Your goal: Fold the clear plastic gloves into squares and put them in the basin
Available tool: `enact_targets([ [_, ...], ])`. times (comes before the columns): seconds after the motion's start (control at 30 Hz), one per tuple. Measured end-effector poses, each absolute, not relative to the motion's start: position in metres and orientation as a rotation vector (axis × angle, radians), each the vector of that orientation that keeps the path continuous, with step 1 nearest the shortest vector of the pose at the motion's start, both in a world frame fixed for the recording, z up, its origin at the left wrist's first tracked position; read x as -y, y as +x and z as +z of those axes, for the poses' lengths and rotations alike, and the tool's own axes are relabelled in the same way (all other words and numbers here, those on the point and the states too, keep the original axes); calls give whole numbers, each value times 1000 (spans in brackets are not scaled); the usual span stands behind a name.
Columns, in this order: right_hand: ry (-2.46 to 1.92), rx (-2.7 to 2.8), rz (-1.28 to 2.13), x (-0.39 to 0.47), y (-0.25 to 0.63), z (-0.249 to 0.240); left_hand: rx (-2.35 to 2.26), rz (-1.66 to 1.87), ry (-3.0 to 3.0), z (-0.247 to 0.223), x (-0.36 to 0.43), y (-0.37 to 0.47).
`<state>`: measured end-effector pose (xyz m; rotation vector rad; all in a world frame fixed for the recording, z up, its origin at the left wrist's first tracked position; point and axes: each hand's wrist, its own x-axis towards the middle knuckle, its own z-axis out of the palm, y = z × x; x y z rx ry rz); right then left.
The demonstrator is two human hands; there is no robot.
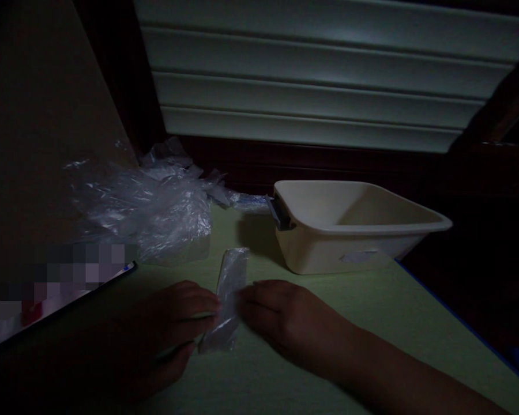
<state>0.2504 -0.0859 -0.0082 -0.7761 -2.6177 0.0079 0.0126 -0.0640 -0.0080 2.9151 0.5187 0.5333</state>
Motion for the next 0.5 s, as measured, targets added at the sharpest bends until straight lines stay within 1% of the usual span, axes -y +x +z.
enact_targets([
  [0.17, -754, 2639, -3, 88, 250, -9, -451, 555, 2871, -8, 64, 13],
  [0.37, -774, 2646, 20, 85, 247, -17, -386, 792, 2769, -15, 65, 12],
  [0.5, -823, 2572, 167, 83, 244, -19, -430, 820, 2746, -23, 59, 14],
])
